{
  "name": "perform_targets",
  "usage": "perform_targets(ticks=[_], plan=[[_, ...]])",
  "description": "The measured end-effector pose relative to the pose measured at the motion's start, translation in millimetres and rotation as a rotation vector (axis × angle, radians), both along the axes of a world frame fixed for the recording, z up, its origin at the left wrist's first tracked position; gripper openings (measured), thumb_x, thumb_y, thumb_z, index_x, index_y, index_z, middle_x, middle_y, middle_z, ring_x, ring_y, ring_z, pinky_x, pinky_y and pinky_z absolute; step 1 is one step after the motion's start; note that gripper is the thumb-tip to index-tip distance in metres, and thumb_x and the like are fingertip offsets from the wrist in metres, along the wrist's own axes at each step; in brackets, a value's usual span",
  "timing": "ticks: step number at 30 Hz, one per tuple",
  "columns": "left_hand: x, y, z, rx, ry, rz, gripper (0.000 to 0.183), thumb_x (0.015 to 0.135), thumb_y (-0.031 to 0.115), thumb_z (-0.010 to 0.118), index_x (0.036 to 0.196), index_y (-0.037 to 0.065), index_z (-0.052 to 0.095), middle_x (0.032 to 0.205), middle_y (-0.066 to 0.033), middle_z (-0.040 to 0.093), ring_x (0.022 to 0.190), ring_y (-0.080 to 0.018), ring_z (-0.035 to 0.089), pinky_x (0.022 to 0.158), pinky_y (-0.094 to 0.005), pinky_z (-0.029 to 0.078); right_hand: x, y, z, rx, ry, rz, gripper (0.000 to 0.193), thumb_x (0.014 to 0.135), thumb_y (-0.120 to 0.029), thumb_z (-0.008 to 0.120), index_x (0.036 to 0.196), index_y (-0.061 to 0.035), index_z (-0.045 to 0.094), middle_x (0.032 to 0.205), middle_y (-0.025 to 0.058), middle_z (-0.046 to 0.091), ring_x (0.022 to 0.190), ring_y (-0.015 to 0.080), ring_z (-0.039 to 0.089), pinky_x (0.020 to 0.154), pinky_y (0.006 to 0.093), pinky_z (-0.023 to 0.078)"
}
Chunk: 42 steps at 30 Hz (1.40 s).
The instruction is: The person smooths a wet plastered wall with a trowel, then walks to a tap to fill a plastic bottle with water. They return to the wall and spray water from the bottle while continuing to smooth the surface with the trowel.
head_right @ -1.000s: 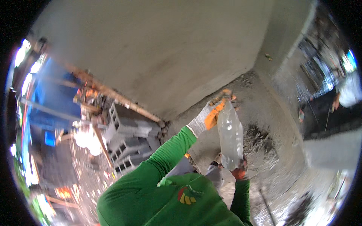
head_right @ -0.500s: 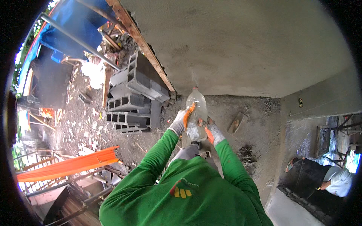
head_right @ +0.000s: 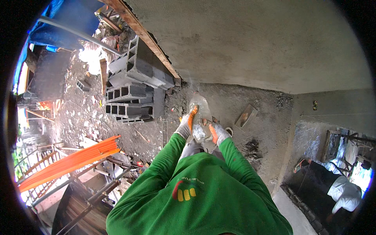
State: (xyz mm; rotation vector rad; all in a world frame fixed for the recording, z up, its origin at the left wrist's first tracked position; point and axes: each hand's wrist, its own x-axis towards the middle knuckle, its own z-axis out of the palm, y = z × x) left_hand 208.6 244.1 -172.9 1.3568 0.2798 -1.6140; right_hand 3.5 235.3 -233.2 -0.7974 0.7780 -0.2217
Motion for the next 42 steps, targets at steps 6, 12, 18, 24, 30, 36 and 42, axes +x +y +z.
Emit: perform_targets(ticks=[6,12,18,24,30,36,42], plan=[[-4.5,0.4,-57.8,0.046,-0.111,-0.057,0.074,0.086,0.056,0.070,0.134,0.003,0.054,0.116,-0.0131,0.066,0.098,-0.0262,0.066,0.083,-0.0437,0.056,7.7,-9.3,26.8,0.130,0.149,-0.262,0.064,0.099,-0.014,0.057,0.155,-0.0129,0.026,0.151,0.0050,0.042,0.134,0.0210,0.044,0.111,0.0414,0.039],[-1.3,4.1,-98.2,0.016,0.131,0.087,0.073,0.088,0.055,0.069,0.140,0.007,0.051,0.122,-0.0133,0.065,0.101,-0.0246,0.065,0.085,-0.0435,0.055,50.4,-21.7,22.7,-0.227,0.612,-0.135,0.069,0.088,-0.008,0.067,0.149,-0.0095,0.035,0.141,0.0125,0.049,0.125,0.0257,0.051,0.104,0.0378,0.045],[16.1,-2.0,-142.3,0.082,0.101,0.014,0.074,0.087,0.059,0.068,0.137,0.006,0.054,0.121,-0.0118,0.066,0.101,-0.0239,0.065,0.083,-0.0408,0.055,68.0,-24.5,-31.1,-0.347,0.731,-0.038,0.067,0.087,-0.020,0.073,0.144,-0.0043,0.041,0.132,0.0151,0.057,0.121,0.0269,0.054,0.098,0.0382,0.048],[-6.1,-28.8,-155.9,0.035,-0.065,-0.278,0.077,0.084,0.051,0.074,0.134,-0.003,0.053,0.116,-0.0155,0.065,0.096,-0.0250,0.065,0.082,-0.0392,0.054,46.8,-23.2,-30.2,0.007,0.478,-0.513,0.054,0.090,-0.017,0.068,0.139,-0.0042,0.047,0.128,0.0122,0.061,0.120,0.0238,0.055,0.101,0.0371,0.046],[-36.8,-30.8,-102.1,-0.014,-0.001,-0.110,0.062,0.089,0.045,0.073,0.127,-0.001,0.057,0.111,-0.0110,0.066,0.090,-0.0213,0.065,0.075,-0.0369,0.055,6.7,-15.5,8.8,-0.411,0.799,-0.219,0.055,0.090,-0.025,0.068,0.137,-0.0024,0.049,0.130,0.0156,0.060,0.118,0.0259,0.058,0.100,0.0382,0.047],[-86.8,-45.9,-28.2,-0.131,-0.082,-0.276,0.074,0.087,0.049,0.074,0.137,-0.001,0.051,0.123,-0.0138,0.062,0.105,-0.0242,0.062,0.089,-0.0390,0.053,-49.4,-0.2,30.3,-0.423,0.581,-0.492,0.058,0.096,-0.034,0.062,0.141,-0.0027,0.044,0.136,0.0176,0.056,0.124,0.0313,0.055,0.103,0.0402,0.045],[-122.9,-23.1,19.1,-0.158,-0.115,-0.021,0.063,0.088,0.043,0.075,0.132,0.002,0.055,0.118,-0.0105,0.064,0.100,-0.0226,0.063,0.085,-0.0377,0.054,-85.4,-12.0,106.5,-0.594,0.611,-0.277,0.064,0.084,-0.029,0.077,0.137,-0.0054,0.050,0.126,0.0173,0.062,0.116,0.0304,0.060,0.097,0.0408,0.049]])
